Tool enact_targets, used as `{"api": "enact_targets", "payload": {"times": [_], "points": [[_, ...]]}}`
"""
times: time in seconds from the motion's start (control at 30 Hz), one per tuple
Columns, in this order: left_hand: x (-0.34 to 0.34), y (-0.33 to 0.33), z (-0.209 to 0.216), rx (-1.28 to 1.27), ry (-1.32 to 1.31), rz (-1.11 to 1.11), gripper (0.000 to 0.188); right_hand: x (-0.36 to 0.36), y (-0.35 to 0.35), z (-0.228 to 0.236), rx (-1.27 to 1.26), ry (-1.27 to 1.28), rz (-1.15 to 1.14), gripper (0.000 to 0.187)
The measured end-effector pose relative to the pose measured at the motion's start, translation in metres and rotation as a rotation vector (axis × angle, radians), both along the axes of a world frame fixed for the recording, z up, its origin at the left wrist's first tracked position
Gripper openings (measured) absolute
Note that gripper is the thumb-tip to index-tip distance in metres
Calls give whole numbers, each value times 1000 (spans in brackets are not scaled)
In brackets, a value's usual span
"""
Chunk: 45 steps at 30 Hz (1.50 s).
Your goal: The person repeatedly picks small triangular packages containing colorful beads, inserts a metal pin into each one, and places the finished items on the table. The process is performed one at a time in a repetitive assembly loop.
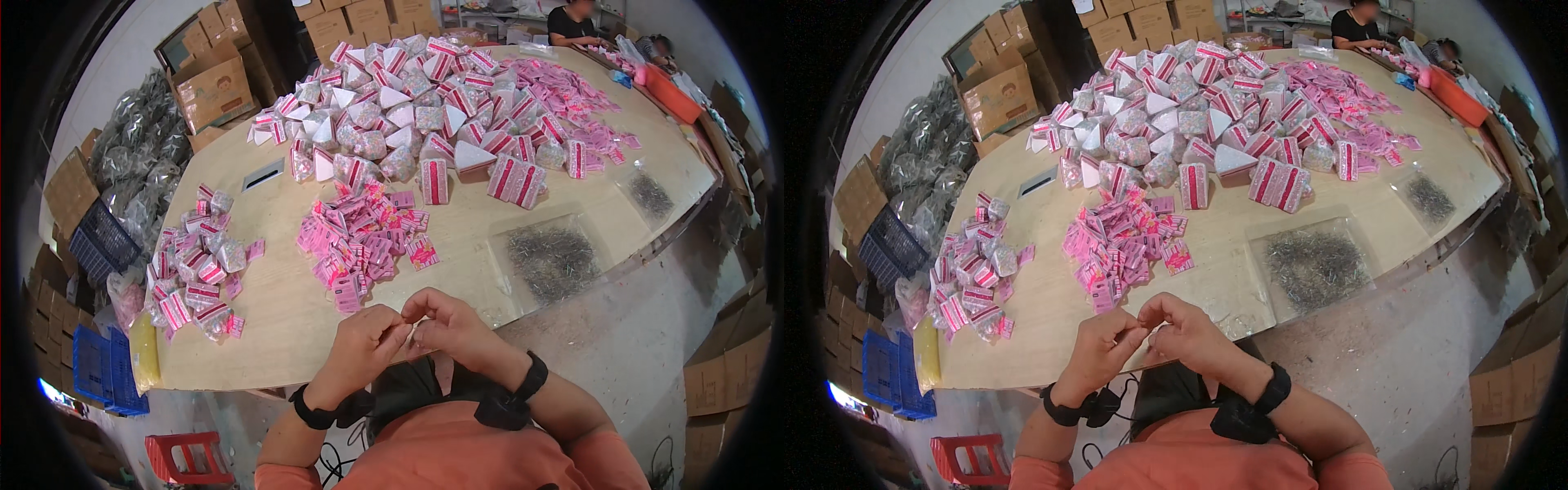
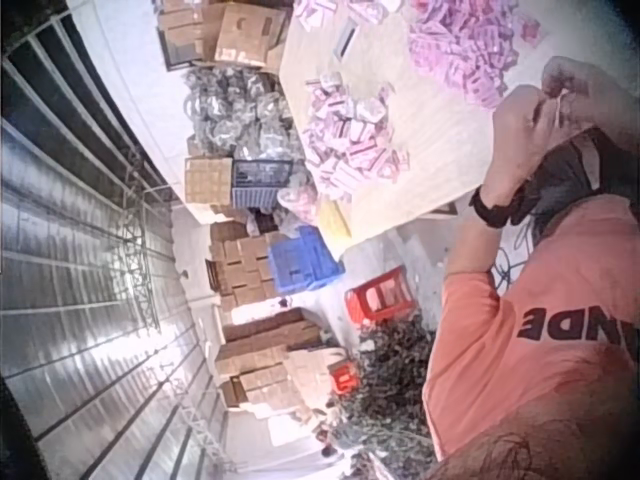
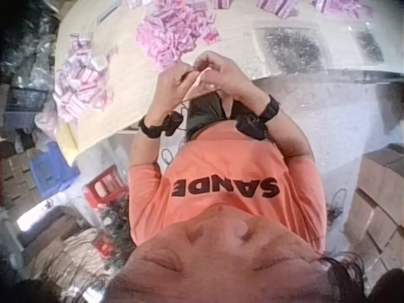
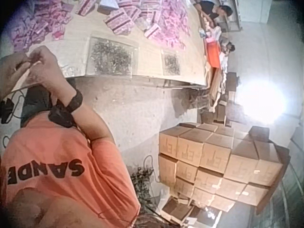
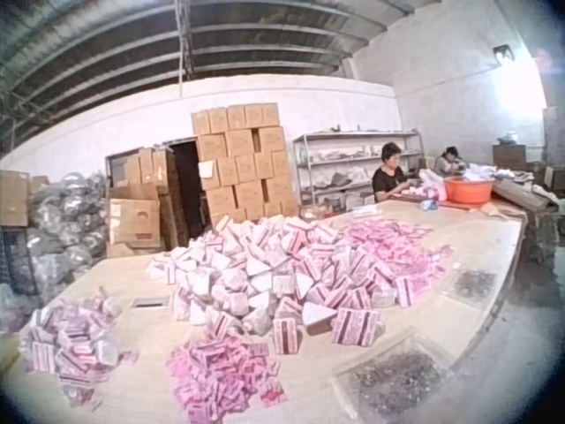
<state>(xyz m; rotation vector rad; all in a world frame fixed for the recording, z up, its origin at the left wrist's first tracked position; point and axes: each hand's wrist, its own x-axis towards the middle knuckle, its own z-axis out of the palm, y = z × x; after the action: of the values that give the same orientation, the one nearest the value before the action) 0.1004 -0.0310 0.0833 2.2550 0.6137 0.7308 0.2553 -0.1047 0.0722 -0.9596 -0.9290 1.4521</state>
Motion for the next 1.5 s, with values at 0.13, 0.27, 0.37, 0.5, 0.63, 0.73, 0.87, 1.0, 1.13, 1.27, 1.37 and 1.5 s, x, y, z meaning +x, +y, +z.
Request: {"api": "enact_targets", "payload": {"times": [0.13,0.27,0.37,0.5,0.63,0.73,0.87,1.0,1.13,1.27,1.37,1.5], "points": [[6,-1,4,-219,-15,-9,15,1,-1,-1,55,-204,-74,21],[7,2,0,-493,-54,-37,19,3,-9,19,85,-550,-113,21],[4,6,-5,-503,-20,-47,20,3,-9,7,286,-713,-217,17],[6,2,-6,-541,-111,-38,20,-2,-9,4,391,-783,-286,15],[9,2,-3,-435,-38,-15,19,0,-6,-2,465,-943,-315,11],[12,-4,2,-245,16,-22,19,9,-1,-7,527,-1007,-216,11],[14,-8,7,-191,19,-55,18,12,1,-10,290,-439,-59,14],[18,-6,9,-43,56,-34,19,5,2,-10,63,-141,-125,15],[17,-2,2,-144,48,-26,19,5,-1,-1,145,-460,-199,12],[17,2,-1,-238,-1,-18,21,2,-5,3,304,-675,-299,13],[16,6,1,-355,12,-23,21,3,-1,-12,554,-899,-433,14],[15,8,1,-484,-2,-32,21,4,-2,-10,679,-1174,-463,11]]}}
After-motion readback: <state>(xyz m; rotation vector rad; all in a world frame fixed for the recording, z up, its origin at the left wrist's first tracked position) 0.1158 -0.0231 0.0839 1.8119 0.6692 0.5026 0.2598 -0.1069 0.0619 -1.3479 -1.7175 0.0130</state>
